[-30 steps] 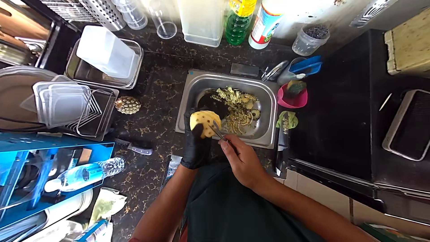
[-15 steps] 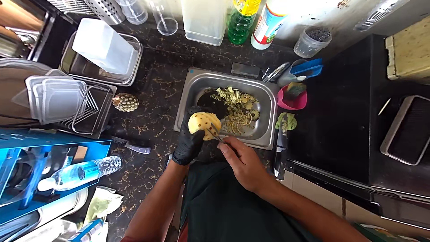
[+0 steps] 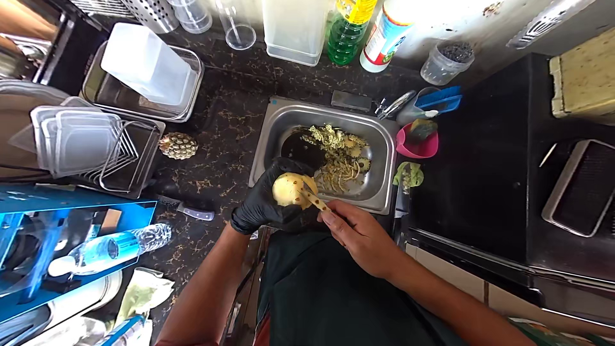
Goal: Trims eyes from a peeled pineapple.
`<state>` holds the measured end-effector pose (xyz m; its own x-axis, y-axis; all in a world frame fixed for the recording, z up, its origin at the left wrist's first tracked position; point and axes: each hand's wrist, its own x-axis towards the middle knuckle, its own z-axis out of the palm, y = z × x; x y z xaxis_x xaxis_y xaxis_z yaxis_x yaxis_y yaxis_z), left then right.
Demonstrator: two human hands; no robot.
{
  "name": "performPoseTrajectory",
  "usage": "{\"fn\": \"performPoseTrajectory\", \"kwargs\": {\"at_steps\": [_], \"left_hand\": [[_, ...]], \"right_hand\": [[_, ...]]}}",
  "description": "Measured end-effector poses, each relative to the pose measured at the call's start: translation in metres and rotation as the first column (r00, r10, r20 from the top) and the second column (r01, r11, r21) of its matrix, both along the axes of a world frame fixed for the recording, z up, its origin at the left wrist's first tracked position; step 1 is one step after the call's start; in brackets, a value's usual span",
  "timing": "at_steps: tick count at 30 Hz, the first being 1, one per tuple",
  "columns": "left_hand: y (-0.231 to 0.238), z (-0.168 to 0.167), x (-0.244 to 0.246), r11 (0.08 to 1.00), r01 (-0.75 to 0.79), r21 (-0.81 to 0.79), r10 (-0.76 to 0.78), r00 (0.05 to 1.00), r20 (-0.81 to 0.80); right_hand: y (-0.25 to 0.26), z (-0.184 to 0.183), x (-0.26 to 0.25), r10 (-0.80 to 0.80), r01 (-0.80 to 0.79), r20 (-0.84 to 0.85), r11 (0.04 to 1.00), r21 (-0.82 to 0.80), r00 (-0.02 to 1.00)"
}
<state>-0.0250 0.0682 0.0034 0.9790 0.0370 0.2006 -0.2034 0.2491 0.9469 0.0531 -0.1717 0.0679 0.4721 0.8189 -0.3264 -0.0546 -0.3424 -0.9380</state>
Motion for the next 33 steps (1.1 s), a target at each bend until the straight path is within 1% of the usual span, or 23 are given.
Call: {"fn": "performPoseTrajectory", "kwargs": {"at_steps": [2, 5, 7, 10, 11, 12, 14, 15, 16, 17, 19, 20, 21, 22, 24, 25, 27, 29, 32, 33], "left_hand": [[0.009, 0.005, 0.001, 0.996, 0.072, 0.047, -0.071, 0.997, -0.019], [0.017, 0.008, 0.001, 0.991, 0.125, 0.053, -0.123, 0.991, -0.053], [0.017, 0.008, -0.001, 0.993, 0.109, 0.039, -0.106, 0.992, -0.072], [0.011, 0.005, -0.003, 0.998, 0.03, 0.051, -0.026, 0.997, -0.07], [0.01, 0.002, -0.004, 0.999, 0.016, 0.052, -0.013, 0.998, -0.06], [0.01, 0.0, -0.004, 0.998, 0.013, 0.069, -0.009, 0.998, -0.055], [0.008, 0.002, -0.004, 0.986, 0.052, 0.161, -0.042, 0.997, -0.064], [0.003, 0.004, -0.005, 0.975, 0.063, 0.212, -0.046, 0.995, -0.087], [-0.003, 0.003, -0.006, 0.966, 0.063, 0.249, -0.033, 0.992, -0.123], [-0.007, 0.0, -0.007, 0.971, 0.041, 0.238, -0.004, 0.988, -0.151], [-0.005, -0.011, -0.004, 0.986, -0.11, 0.127, 0.131, 0.976, -0.171], [-0.003, -0.019, -0.002, 0.979, -0.206, 0.008, 0.204, 0.961, -0.186], [-0.003, -0.025, -0.001, 0.941, -0.306, -0.148, 0.267, 0.935, -0.234], [-0.003, -0.026, 0.0, 0.878, -0.378, -0.295, 0.296, 0.911, -0.285], [-0.006, -0.009, -0.001, 0.747, -0.42, -0.516, 0.257, 0.897, -0.359], [-0.006, -0.007, -0.003, 0.717, -0.393, -0.575, 0.223, 0.912, -0.345], [-0.01, -0.011, -0.003, 0.683, -0.407, -0.606, 0.22, 0.906, -0.361], [-0.02, -0.019, 0.001, 0.648, -0.469, -0.6, 0.259, 0.877, -0.405], [-0.037, -0.016, 0.012, 0.564, -0.556, -0.611, 0.289, 0.825, -0.485], [-0.04, -0.013, 0.015, 0.544, -0.557, -0.628, 0.28, 0.826, -0.49]], "right_hand": [[0.0, 0.0, 0.002, 0.021, -0.021, 0.006, 1.0, -0.012, 1.0], [0.004, -0.003, -0.001, 0.014, -0.014, -0.037, 1.0, 0.002, 0.999], [0.008, -0.002, -0.003, -0.004, 0.006, -0.116, 1.0, 0.017, 0.993], [0.012, 0.003, -0.007, -0.026, 0.037, -0.269, 0.999, 0.035, 0.963], [0.013, 0.003, -0.007, -0.03, 0.037, -0.265, 0.999, 0.024, 0.964], [0.013, 0.002, -0.007, -0.03, 0.03, -0.215, 1.0, -0.002, 0.976], [0.015, 0.0, -0.006, -0.024, 0.02, -0.068, 0.998, -0.063, 0.997], [0.017, 0.0, -0.004, -0.027, 0.025, -0.026, 0.997, -0.073, 0.999], [0.019, 0.002, -0.001, -0.034, 0.033, -0.011, 0.997, -0.071, 0.999], [0.018, 0.005, 0.003, -0.042, 0.041, -0.012, 0.997, -0.065, 0.999], [0.013, 0.007, 0.011, -0.08, 0.08, -0.017, 0.996, -0.033, 0.997], [0.009, 0.005, 0.015, -0.115, 0.114, -0.012, 0.993, -0.015, 0.993], [0.005, -0.001, 0.019, -0.157, 0.157, 0.0, 0.988, -0.001, 0.988], [0.002, -0.011, 0.024, -0.203, 0.203, 0.021, 0.979, 0.004, 0.979], [-0.004, -0.032, 0.03, -0.287, 0.287, 0.033, 0.957, -0.027, 0.958], [-0.006, -0.04, 0.031, -0.304, 0.305, 0.02, 0.951, -0.058, 0.952], [-0.008, -0.045, 0.024, -0.286, 0.284, -0.008, 0.954, -0.094, 0.958], [-0.007, -0.042, 0.013, -0.208, 0.208, 0.008, 0.975, -0.084, 0.978], [-0.004, -0.036, 0.001, -0.11, 0.12, 0.152, 0.991, -0.059, 0.982], [-0.003, -0.035, -0.001, -0.097, 0.111, 0.199, 0.992, -0.063, 0.975]]}}
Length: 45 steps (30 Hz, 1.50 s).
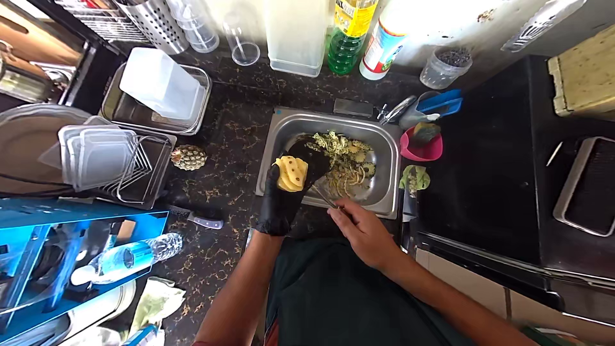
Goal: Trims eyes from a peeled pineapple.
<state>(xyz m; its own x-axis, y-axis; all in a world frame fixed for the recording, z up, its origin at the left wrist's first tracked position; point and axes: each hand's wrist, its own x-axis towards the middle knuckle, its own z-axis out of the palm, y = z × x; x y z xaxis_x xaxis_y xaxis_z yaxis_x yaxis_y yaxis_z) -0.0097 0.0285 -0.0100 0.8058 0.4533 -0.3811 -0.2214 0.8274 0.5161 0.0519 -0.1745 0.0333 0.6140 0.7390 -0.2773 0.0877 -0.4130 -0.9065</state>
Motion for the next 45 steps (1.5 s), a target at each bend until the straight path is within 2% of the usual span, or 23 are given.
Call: {"fn": "performPoseTrajectory", "kwargs": {"at_steps": [5, 10, 14, 18, 25, 28, 32, 35, 36, 38, 40, 43, 45], "left_hand": [[-0.008, 0.011, 0.008, 0.999, -0.022, -0.024, 0.022, 1.0, -0.001], [-0.013, 0.023, 0.005, 1.0, -0.015, -0.009, 0.015, 1.0, -0.003], [-0.016, 0.022, 0.004, 0.999, -0.036, 0.041, 0.034, 0.999, 0.038], [-0.022, 0.007, 0.0, 0.994, -0.054, 0.099, 0.037, 0.986, 0.163], [-0.038, 0.007, -0.007, 0.989, -0.061, 0.134, 0.049, 0.995, 0.092], [-0.042, 0.006, -0.009, 0.99, -0.089, 0.111, 0.087, 0.996, 0.028], [-0.04, 0.003, -0.01, 0.985, -0.113, 0.131, 0.104, 0.992, 0.072], [-0.049, 0.041, 0.002, 0.959, -0.112, 0.259, 0.153, 0.977, -0.147], [-0.049, 0.037, 0.003, 0.94, -0.138, 0.313, 0.192, 0.97, -0.148], [-0.037, 0.005, -0.01, 0.921, -0.097, 0.378, 0.095, 0.995, 0.025], [-0.023, -0.01, -0.014, 0.916, -0.05, 0.398, 0.004, 0.993, 0.115], [-0.02, -0.006, -0.015, 0.947, 0.037, 0.32, -0.068, 0.994, 0.084], [-0.027, 0.005, -0.01, 0.98, 0.047, 0.194, -0.062, 0.996, 0.068]], "right_hand": [[0.005, 0.005, -0.005, 0.016, -0.011, 0.11, 0.999, -0.045, 0.994], [0.006, 0.008, -0.006, 0.016, -0.012, 0.122, 0.999, -0.032, 0.992], [0.006, 0.012, -0.009, 0.007, -0.006, 0.041, 1.0, -0.02, 0.999], [0.005, 0.015, -0.012, -0.019, 0.019, -0.066, 1.0, 0.003, 0.998], [0.012, 0.015, -0.011, -0.034, 0.034, 0.008, 0.999, 0.012, 0.999], [0.013, 0.017, -0.01, -0.021, 0.021, -0.021, 1.0, 0.017, 1.0], [0.013, 0.017, -0.013, -0.034, 0.041, -0.132, 0.998, 0.056, 0.991], [0.015, 0.016, -0.019, -0.062, 0.083, -0.193, 0.991, 0.103, 0.979], [0.016, 0.016, -0.019, -0.064, 0.088, -0.2, 0.99, 0.113, 0.978], [0.017, 0.017, -0.017, -0.048, 0.07, -0.196, 0.992, 0.108, 0.979], [0.018, 0.017, -0.015, -0.039, 0.062, -0.209, 0.993, 0.105, 0.977], [0.02, 0.014, -0.015, -0.071, 0.092, -0.185, 0.989, 0.112, 0.98], [0.023, 0.012, -0.013, -0.093, 0.102, -0.097, 0.991, 0.09, 0.991]]}}
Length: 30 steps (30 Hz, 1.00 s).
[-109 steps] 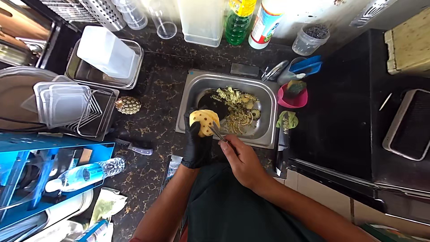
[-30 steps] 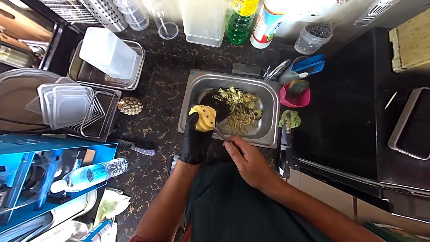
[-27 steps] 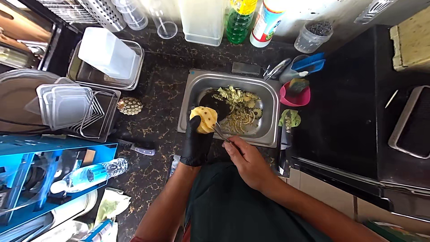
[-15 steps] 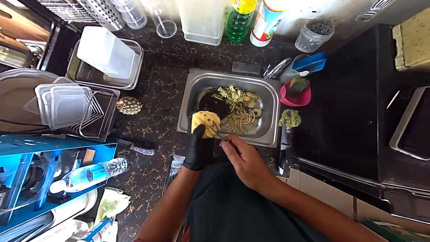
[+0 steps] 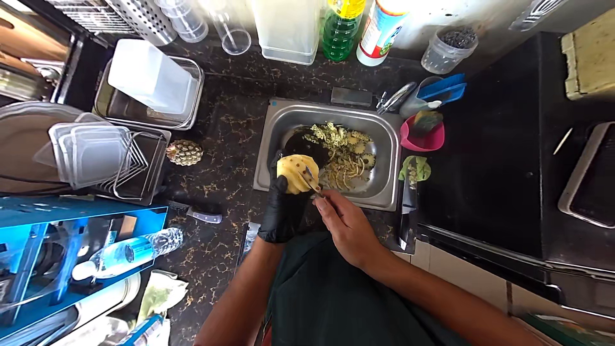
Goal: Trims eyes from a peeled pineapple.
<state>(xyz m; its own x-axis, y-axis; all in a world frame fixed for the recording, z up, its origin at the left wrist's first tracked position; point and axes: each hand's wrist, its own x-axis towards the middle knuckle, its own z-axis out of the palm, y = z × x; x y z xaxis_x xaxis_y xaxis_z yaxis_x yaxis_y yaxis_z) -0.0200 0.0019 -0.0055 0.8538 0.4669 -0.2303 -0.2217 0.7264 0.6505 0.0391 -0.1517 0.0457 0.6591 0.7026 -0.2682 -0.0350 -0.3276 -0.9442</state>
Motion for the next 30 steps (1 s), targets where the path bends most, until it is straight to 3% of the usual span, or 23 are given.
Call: {"fn": "performPoseTrajectory", "kwargs": {"at_steps": [4, 8, 14, 21, 30], "left_hand": [[-0.012, 0.01, 0.01, 0.959, -0.099, -0.266, 0.094, 0.995, -0.033], [-0.011, 0.009, 0.011, 0.987, -0.132, -0.094, 0.131, 0.991, -0.015], [0.003, 0.002, 0.002, 0.989, -0.088, 0.122, 0.087, 0.996, 0.01], [0.006, 0.001, -0.003, 0.995, -0.067, 0.072, 0.069, 0.997, -0.022], [-0.007, -0.01, -0.01, 0.995, 0.03, 0.093, -0.021, 0.995, -0.095]], "right_hand": [[0.0, -0.004, -0.002, 0.015, -0.013, 0.044, 0.999, -0.033, 0.999], [-0.006, -0.004, -0.005, 0.031, -0.031, -0.018, 1.0, 0.005, 0.999], [-0.008, 0.0, -0.004, 0.076, -0.075, 0.032, 0.997, -0.03, 0.997], [-0.002, -0.004, -0.006, 0.087, -0.086, -0.024, 0.996, 0.032, 0.996], [0.004, 0.006, 0.0, 0.08, -0.08, -0.02, 0.996, -0.035, 0.997]]}}
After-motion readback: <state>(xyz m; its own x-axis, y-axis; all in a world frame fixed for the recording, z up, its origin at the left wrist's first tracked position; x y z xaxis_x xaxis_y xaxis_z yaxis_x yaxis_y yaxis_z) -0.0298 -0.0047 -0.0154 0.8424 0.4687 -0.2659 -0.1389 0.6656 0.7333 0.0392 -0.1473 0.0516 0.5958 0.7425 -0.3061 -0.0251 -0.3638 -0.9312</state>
